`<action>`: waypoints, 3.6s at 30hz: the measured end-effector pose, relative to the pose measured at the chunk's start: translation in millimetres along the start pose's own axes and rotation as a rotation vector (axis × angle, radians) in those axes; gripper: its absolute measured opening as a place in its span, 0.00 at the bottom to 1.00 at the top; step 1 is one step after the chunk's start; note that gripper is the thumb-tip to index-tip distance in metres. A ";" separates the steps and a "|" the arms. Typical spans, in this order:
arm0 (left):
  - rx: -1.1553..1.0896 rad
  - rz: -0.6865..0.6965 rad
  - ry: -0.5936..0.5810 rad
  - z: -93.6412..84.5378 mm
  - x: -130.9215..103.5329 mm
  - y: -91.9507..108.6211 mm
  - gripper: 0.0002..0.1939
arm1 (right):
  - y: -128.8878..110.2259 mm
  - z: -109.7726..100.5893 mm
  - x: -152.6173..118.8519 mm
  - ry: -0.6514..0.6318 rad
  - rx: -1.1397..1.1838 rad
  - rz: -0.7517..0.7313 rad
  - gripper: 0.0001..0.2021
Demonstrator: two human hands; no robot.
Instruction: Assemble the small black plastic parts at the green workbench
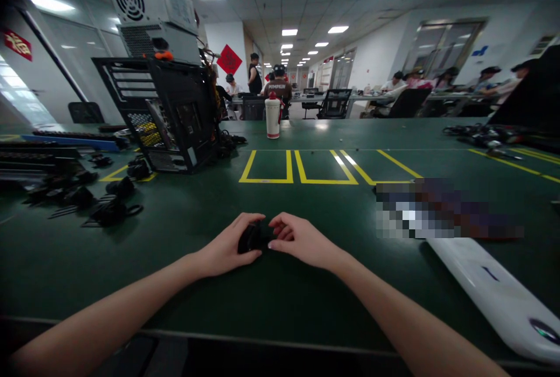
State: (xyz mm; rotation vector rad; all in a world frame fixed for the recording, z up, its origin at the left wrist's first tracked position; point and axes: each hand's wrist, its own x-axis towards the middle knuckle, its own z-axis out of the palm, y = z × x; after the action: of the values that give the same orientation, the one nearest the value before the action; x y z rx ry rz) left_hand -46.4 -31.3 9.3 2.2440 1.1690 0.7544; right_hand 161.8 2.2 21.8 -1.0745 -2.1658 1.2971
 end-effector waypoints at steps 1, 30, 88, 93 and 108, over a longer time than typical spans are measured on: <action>-0.006 0.007 -0.015 -0.3 0.7 0.1 0.31 | -0.5 1.9 0.1 -0.001 -0.015 -0.015 0.17; 0.006 0.067 -0.106 6.1 11.8 5.5 0.15 | 4.8 2.9 6.2 0.107 0.094 -0.032 0.11; 0.741 -0.896 0.457 -192.0 -235.1 -144.5 0.15 | 19.5 -35.2 8.3 0.369 -0.339 0.024 0.19; 0.659 -0.978 0.483 -212.3 -241.6 -149.2 0.18 | 17.4 -32.8 7.5 0.348 -0.362 0.041 0.19; 0.621 -0.924 0.388 -228.4 -243.8 -155.6 0.26 | 24.4 -29.5 12.6 0.313 -0.413 0.040 0.19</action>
State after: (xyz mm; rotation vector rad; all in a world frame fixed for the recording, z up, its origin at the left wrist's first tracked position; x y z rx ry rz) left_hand -404.4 -118.7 14.8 1.6249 2.6320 0.4603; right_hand 183.5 35.5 14.4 -1.3767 -2.2209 0.6469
